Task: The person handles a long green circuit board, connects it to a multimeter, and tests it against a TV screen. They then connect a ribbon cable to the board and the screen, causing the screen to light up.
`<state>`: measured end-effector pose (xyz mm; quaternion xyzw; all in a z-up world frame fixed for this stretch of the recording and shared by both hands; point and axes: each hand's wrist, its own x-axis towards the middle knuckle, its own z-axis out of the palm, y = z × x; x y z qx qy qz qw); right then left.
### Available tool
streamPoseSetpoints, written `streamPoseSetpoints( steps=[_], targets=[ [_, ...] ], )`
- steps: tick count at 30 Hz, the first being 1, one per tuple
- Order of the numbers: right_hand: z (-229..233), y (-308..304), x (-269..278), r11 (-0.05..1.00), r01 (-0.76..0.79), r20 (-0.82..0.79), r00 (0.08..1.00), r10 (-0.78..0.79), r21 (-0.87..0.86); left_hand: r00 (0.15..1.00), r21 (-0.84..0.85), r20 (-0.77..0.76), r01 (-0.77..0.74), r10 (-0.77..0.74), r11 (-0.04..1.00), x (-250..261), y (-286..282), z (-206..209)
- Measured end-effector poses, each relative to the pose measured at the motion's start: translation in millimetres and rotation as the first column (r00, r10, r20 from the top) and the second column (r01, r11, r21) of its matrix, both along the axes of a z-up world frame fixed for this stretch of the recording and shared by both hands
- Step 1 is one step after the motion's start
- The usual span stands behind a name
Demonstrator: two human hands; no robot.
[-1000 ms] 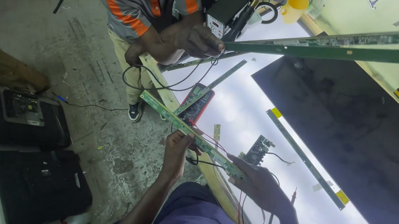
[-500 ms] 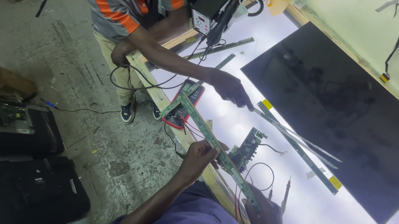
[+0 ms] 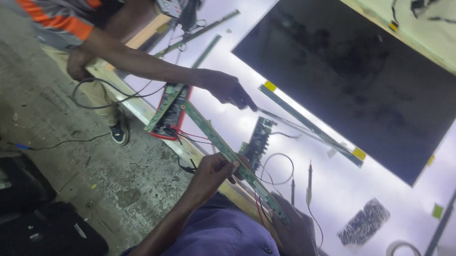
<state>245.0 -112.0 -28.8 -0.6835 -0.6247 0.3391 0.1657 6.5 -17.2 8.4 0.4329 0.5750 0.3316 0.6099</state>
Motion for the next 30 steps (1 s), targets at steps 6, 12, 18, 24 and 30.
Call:
streamPoseSetpoints(
  steps=[6, 12, 18, 24, 30],
  targets=[
    [22, -4, -14, 0.986, -0.005, -0.145, 0.989, 0.029, 0.164, 0.992, 0.049, 0.110, 0.054, -0.059, 0.997, -8, -2, 31],
    [38, -7, -26, 0.976, -0.009, -0.176, 0.983, 0.048, 0.219, 0.986, 0.101, 0.161, 0.033, -0.049, 0.994, -30, -7, -22],
    [33, -13, -27, 0.980, 0.008, -0.206, 0.978, 0.033, 0.199, 0.975, 0.147, 0.203, 0.061, -0.090, 0.987, -26, -2, -23],
    [34, -13, -28, 0.977, 0.018, -0.218, 0.975, 0.030, 0.213, 0.972, 0.154, 0.214, 0.063, -0.095, 0.986, -24, -1, -16],
    [31, -14, -28, 0.971, 0.038, -0.212, 0.977, 0.013, 0.235, 0.974, 0.179, 0.196, 0.074, -0.110, 0.981, -37, -5, -50]
  ],
)
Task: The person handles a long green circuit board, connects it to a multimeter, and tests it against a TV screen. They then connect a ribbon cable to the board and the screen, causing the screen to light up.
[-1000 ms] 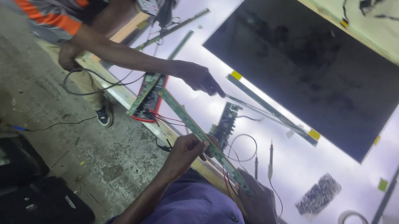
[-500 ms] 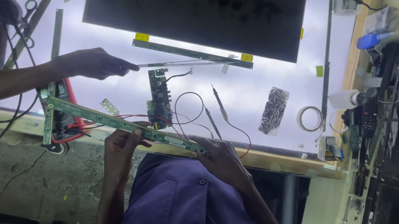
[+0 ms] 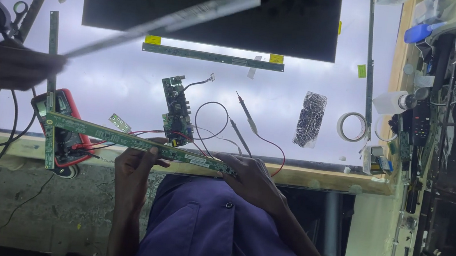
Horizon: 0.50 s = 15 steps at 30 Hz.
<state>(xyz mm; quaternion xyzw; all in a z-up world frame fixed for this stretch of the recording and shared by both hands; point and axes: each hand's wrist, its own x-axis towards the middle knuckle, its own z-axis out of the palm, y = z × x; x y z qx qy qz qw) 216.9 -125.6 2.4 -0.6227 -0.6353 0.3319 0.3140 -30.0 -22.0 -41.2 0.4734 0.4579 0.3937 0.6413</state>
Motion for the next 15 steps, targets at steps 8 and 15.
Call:
streamPoseSetpoints(
  steps=[8, 15],
  targets=[
    [15, 5, 0, 1.000, 0.016, 0.004, 1.000, -0.016, 0.025, 1.000, -0.013, -0.012, 0.001, -0.002, 1.000, 12, 4, 32],
    [19, 4, 5, 0.991, 0.118, -0.027, 0.993, -0.116, 0.063, 0.998, -0.021, -0.004, 0.070, -0.070, 0.997, 19, 9, 37]
  ],
)
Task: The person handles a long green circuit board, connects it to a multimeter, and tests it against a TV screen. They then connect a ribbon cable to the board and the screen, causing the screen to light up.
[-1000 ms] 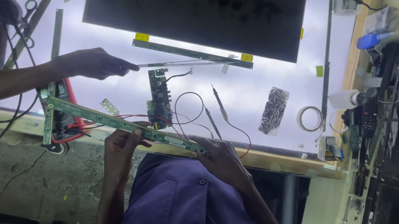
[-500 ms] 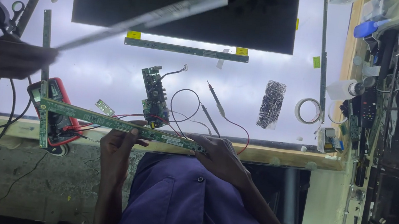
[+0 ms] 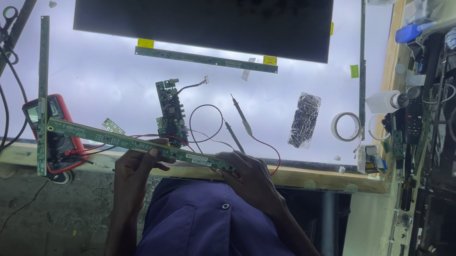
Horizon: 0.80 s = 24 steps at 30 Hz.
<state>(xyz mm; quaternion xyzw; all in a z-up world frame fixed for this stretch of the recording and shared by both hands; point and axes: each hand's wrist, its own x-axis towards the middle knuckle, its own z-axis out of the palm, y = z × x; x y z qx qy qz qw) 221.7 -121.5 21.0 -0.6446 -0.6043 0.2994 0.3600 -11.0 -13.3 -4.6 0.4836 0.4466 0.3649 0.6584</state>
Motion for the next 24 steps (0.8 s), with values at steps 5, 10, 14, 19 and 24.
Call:
streamPoseSetpoints(
  steps=[5, 10, 14, 19, 24],
  targets=[
    [6, -6, 18, 0.998, 0.047, 0.058, 0.997, -0.049, 0.046, 0.997, -0.037, -0.028, 0.077, -0.078, 0.996, 10, 2, 31],
    [3, -24, 48, 0.992, 0.124, 0.161, 0.979, -0.121, -0.008, 0.979, -0.136, -0.166, 0.093, -0.116, 0.986, 18, 5, 53],
    [-7, -40, 68, 0.975, 0.217, 0.235, 0.951, -0.201, -0.045, 0.976, -0.139, -0.174, 0.105, -0.129, 0.985, 18, 5, 49],
    [-12, -48, 72, 0.962, 0.263, 0.201, 0.949, -0.245, -0.068, 0.968, -0.131, -0.202, 0.121, -0.146, 0.984, 20, 5, 50],
    [-11, -48, 67, 0.964, 0.240, 0.187, 0.958, -0.216, -0.116, 0.969, -0.148, -0.196, 0.125, -0.153, 0.981, 23, 4, 49]
  ],
)
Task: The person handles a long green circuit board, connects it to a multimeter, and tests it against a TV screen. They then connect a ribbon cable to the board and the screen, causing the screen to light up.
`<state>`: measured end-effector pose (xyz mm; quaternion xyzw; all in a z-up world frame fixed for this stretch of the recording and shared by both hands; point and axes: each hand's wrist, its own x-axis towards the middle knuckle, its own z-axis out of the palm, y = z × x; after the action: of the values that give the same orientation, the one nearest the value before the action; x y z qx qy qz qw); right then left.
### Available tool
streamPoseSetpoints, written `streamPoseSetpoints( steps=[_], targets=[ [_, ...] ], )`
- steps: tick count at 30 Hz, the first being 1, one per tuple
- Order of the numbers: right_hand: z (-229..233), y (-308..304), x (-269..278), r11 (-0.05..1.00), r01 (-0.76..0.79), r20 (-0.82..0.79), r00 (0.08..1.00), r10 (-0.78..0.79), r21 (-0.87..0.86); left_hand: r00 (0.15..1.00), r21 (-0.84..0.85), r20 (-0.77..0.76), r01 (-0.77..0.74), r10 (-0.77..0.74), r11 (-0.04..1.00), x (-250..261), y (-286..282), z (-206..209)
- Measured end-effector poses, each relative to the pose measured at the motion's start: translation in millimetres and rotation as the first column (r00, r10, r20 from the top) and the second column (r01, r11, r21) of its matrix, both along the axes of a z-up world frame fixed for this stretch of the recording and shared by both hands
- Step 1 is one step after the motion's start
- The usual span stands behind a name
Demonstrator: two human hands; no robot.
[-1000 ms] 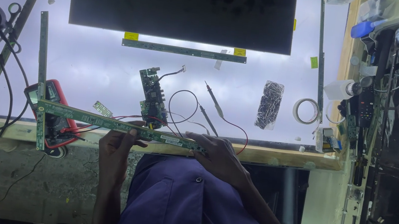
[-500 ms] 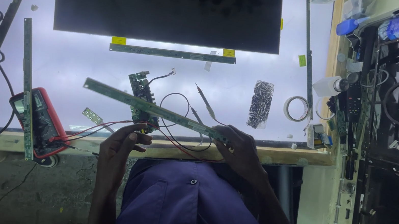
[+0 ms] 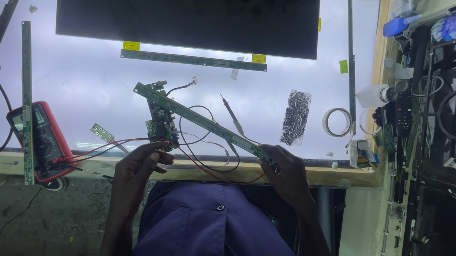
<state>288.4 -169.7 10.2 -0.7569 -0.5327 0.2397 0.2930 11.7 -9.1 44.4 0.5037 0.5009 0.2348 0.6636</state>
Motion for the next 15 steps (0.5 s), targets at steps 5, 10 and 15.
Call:
streamPoseSetpoints(
  steps=[5, 10, 15],
  targets=[
    [0.5, 0.9, 0.2, 1.000, -0.010, 0.018, 1.000, 0.010, 0.012, 1.000, 0.011, 0.002, 0.003, -0.003, 1.000, -0.4, -0.5, -1.3],
    [-0.4, 1.7, -0.6, 1.000, -0.024, 0.017, 1.000, 0.023, 0.014, 1.000, 0.008, -0.013, -0.005, 0.005, 1.000, -0.3, -1.6, -0.4],
    [-1.8, 2.4, -7.1, 0.999, -0.028, -0.009, 1.000, 0.028, 0.031, 1.000, 0.015, -0.015, 0.002, -0.002, 1.000, 1.1, -2.5, 0.1]
  ],
)
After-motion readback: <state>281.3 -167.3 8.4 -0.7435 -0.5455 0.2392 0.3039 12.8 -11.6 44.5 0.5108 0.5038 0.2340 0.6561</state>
